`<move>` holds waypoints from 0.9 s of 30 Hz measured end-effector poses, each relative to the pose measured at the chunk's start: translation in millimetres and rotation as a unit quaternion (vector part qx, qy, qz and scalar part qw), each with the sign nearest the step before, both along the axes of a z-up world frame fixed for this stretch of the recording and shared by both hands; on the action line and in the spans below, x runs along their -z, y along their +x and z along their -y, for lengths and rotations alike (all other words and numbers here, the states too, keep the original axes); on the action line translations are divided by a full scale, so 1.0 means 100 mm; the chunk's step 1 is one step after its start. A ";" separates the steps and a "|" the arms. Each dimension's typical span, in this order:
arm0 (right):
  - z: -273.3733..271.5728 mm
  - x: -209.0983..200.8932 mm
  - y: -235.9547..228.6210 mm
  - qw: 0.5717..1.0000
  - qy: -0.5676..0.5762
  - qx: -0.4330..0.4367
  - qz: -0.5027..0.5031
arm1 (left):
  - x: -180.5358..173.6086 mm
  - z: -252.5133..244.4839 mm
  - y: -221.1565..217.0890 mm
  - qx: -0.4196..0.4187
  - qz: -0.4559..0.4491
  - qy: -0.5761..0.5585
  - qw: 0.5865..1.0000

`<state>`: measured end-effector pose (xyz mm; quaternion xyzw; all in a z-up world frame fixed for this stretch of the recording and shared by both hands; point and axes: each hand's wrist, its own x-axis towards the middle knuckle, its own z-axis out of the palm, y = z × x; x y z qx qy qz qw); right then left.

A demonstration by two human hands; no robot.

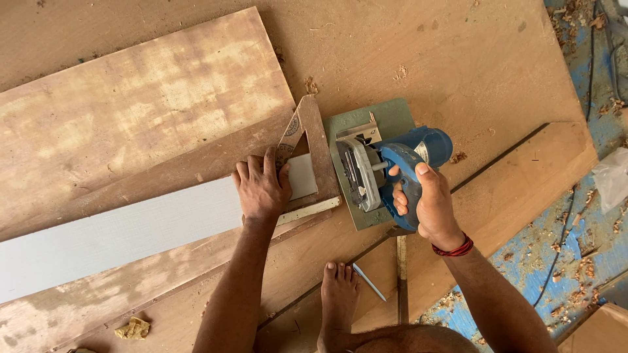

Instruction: The person uses a circular saw to cut notches into a long white board, then marks the board with a utility knife. Finally, they carry the board to a cabinet and test-fit it into a drawer slot.

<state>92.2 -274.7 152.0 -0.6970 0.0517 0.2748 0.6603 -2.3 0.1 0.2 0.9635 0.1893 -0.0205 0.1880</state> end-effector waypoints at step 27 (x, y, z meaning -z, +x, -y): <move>-0.04 0.07 0.00 1.000 -0.001 0.013 0.002 | -0.05 0.01 0.02 -0.006 -0.008 0.003 1.000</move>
